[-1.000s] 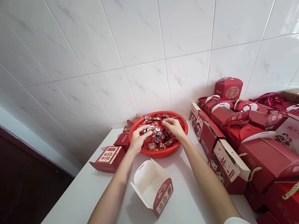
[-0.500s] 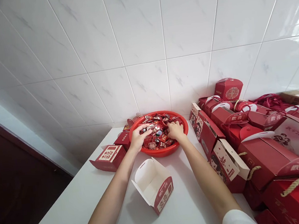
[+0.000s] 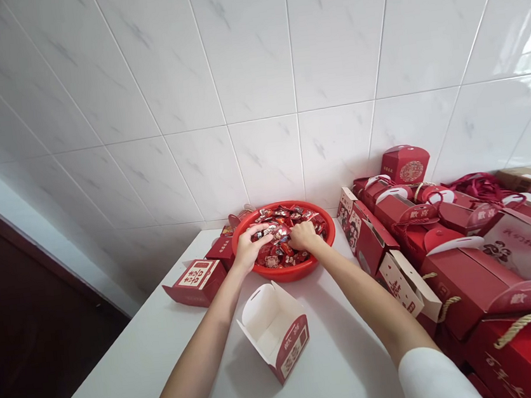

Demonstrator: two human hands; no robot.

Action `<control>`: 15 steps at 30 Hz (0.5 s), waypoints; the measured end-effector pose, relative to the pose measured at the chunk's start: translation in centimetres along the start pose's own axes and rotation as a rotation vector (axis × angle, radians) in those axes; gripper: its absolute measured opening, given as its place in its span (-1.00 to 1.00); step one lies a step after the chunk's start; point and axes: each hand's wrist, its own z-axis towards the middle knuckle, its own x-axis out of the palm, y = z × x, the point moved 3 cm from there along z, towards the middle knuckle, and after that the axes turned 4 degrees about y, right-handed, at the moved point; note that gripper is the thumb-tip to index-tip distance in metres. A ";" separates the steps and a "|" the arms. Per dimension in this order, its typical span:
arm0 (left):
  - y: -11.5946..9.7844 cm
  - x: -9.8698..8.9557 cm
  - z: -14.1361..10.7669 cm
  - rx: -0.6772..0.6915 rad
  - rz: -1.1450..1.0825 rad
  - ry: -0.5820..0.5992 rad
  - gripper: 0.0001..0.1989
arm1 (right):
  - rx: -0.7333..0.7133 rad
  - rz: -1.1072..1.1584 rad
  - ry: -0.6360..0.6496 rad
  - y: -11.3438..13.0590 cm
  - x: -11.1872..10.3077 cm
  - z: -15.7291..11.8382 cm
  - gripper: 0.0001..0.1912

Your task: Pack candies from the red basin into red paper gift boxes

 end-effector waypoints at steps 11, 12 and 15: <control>0.5 -0.4 0.1 0.048 -0.006 -0.124 -0.74 | 0.031 0.671 -0.301 -3.2 -0.1 0.8 -0.71; 0.5 -0.4 0.1 0.054 0.000 -0.129 -0.74 | 0.025 0.724 -0.328 -3.3 0.0 0.8 -0.72; 0.7 -0.5 0.2 0.047 0.015 -0.147 -0.74 | 0.011 0.847 -0.397 -3.6 0.0 0.8 -0.79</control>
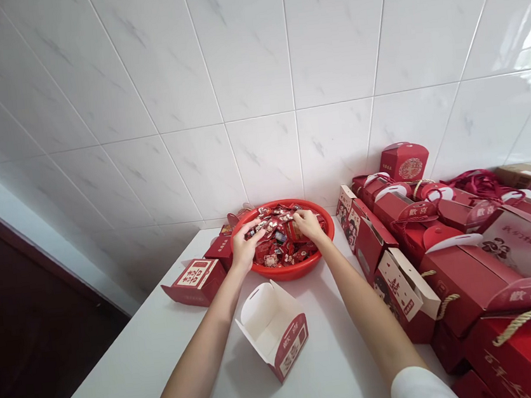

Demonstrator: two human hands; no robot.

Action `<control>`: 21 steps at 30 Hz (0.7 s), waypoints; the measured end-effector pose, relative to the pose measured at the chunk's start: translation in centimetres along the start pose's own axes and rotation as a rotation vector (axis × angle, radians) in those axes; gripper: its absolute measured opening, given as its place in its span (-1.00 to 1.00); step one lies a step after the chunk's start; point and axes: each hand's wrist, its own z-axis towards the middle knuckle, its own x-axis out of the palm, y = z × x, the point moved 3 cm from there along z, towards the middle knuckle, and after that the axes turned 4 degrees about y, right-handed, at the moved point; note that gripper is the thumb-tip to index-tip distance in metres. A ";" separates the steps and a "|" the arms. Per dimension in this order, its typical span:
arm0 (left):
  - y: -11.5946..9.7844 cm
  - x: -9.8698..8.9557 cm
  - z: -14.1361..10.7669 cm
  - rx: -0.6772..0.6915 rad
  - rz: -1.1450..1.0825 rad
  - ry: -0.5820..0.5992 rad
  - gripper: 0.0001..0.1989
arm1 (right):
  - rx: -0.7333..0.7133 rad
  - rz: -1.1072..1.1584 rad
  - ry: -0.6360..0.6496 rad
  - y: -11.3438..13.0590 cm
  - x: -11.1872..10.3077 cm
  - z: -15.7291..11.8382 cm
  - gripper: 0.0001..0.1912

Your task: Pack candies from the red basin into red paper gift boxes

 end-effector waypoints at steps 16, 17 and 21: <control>1.2 -0.3 0.6 -0.004 0.066 -0.024 -0.80 | -0.045 0.544 -0.106 1.1 -0.7 -0.5 -0.68; 1.3 -0.3 0.6 -0.010 0.069 -0.030 -0.81 | -0.075 0.592 -0.097 1.5 -0.8 -0.8 -0.68; 1.3 -0.3 0.6 -0.022 0.064 -0.036 -0.80 | -0.249 0.567 -0.015 3.3 -0.5 -2.8 -0.75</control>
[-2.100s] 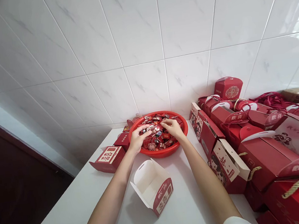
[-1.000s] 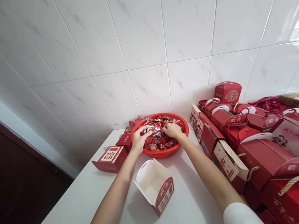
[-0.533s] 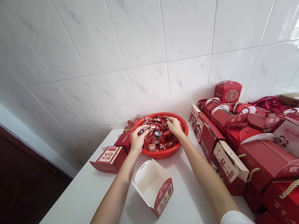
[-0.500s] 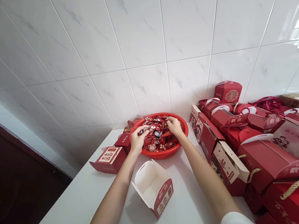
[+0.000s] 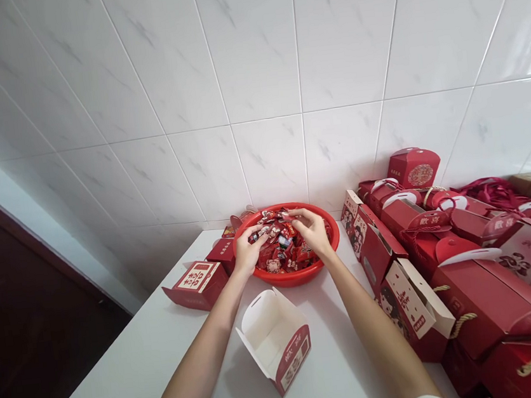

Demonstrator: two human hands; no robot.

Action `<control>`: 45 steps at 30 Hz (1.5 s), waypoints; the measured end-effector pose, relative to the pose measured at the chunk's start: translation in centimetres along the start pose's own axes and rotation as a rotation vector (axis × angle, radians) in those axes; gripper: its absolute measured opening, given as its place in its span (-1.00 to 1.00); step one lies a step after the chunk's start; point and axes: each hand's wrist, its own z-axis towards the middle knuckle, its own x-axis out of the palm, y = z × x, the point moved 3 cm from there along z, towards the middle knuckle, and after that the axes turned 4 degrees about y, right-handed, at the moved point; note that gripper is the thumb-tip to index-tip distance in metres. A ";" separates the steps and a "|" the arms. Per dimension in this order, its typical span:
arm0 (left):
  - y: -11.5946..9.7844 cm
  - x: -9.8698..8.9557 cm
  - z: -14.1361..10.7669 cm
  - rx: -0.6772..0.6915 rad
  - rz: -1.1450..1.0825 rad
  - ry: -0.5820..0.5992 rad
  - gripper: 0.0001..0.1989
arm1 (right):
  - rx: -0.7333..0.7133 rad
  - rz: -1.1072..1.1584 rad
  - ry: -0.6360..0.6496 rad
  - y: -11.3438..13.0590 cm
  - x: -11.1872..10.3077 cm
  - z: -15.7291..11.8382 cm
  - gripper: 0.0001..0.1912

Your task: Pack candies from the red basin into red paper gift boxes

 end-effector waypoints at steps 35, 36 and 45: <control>0.0 -0.2 -0.2 0.143 0.032 -0.053 -0.77 | 0.397 -0.922 0.329 0.8 -6.9 0.2 -0.68; -0.2 -0.2 -0.2 0.150 0.042 -0.053 -0.77 | 0.428 -0.947 0.406 0.9 -6.6 0.1 -0.64; -0.7 -0.2 -0.5 0.118 0.049 -0.055 -0.78 | 0.363 -0.873 0.274 -1.1 -1.9 0.8 -0.68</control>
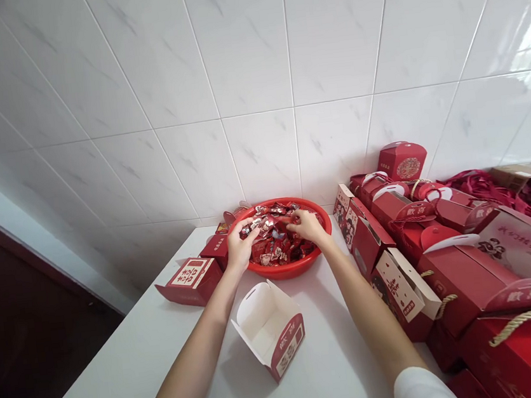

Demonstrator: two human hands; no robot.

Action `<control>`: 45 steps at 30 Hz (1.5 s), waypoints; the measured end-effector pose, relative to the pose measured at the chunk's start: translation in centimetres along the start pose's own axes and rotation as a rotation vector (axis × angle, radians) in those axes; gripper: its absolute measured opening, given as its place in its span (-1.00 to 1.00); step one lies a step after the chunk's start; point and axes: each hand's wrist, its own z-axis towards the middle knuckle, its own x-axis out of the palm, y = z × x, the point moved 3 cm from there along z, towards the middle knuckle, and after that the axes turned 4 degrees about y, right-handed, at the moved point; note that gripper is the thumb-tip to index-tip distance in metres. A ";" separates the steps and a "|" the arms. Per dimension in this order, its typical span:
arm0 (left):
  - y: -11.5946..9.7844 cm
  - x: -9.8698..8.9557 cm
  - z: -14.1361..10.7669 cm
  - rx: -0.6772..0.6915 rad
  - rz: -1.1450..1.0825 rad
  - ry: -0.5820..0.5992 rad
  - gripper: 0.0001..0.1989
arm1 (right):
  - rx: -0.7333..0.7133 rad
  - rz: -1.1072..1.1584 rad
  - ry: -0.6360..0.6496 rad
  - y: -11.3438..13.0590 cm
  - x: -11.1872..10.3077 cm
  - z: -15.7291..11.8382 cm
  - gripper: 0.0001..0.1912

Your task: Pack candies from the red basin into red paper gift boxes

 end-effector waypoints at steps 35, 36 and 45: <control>-0.9 0.2 -0.3 0.002 -0.076 0.079 -0.70 | -0.372 0.608 0.188 6.0 -3.0 -8.4 -0.55; -1.0 0.2 -0.4 -0.025 -0.101 0.080 -0.68 | -0.437 0.531 0.238 6.9 -3.2 -9.3 -0.59; -6.9 -4.1 -2.4 -0.110 -0.085 0.499 -0.56 | -0.402 0.217 0.132 8.5 -4.2 -13.2 -0.72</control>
